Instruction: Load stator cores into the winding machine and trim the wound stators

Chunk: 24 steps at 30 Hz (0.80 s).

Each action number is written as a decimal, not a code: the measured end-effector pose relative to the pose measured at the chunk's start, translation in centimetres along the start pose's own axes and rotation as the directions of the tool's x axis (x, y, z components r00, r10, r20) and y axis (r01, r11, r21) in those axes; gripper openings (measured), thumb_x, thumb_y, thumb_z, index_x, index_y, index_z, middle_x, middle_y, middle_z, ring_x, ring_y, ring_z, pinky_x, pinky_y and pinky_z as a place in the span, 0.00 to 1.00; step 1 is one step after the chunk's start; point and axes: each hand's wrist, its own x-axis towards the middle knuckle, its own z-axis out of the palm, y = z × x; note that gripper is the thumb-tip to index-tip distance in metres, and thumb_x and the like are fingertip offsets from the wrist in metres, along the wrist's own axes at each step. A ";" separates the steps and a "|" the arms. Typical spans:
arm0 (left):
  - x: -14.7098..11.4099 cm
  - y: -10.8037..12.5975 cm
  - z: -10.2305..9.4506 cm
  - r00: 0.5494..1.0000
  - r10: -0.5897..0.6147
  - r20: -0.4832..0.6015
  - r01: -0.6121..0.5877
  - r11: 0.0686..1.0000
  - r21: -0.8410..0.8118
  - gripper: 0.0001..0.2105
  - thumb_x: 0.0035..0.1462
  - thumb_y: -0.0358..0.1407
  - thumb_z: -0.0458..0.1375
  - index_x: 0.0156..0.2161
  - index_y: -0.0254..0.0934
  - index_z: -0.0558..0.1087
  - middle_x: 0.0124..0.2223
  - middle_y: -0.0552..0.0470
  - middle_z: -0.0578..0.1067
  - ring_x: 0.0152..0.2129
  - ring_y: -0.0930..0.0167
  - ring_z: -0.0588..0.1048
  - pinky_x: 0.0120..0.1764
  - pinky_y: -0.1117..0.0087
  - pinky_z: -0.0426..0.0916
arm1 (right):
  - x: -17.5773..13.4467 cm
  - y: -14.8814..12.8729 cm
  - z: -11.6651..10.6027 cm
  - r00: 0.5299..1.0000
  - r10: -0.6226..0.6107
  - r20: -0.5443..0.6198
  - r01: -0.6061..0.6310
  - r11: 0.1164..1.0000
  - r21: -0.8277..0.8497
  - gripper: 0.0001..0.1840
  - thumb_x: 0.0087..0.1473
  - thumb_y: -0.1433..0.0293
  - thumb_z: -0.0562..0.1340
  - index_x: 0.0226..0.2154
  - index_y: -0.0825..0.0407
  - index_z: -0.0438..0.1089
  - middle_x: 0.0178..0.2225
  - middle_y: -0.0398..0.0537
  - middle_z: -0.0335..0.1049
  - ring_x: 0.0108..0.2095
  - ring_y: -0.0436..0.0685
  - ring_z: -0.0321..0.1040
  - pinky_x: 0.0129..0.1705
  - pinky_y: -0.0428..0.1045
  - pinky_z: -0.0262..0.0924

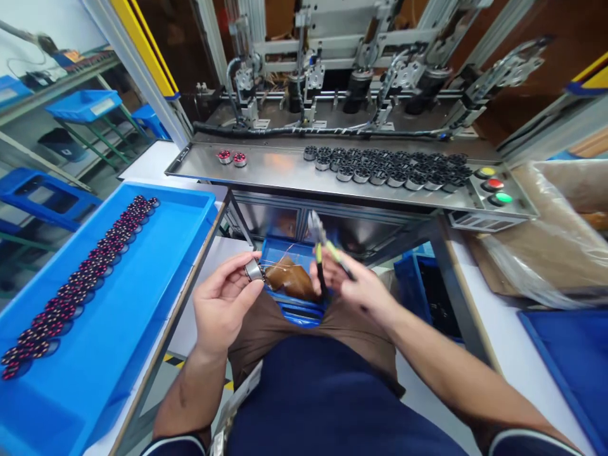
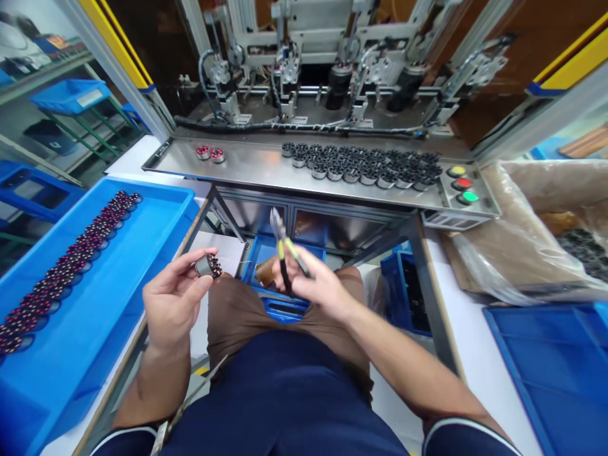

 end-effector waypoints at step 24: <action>-0.3 0.4 3.1 0.994 -0.007 0.108 0.000 0.998 0.059 0.15 0.49 0.33 0.70 0.44 0.38 0.80 0.43 0.46 0.83 0.37 0.69 0.81 0.39 0.72 0.79 | -3.2 1.0 3.4 0.893 -0.409 0.188 0.430 0.655 -0.622 0.33 0.58 0.72 0.61 0.65 0.54 0.55 0.41 0.54 0.71 0.38 0.55 0.69 0.41 0.51 0.69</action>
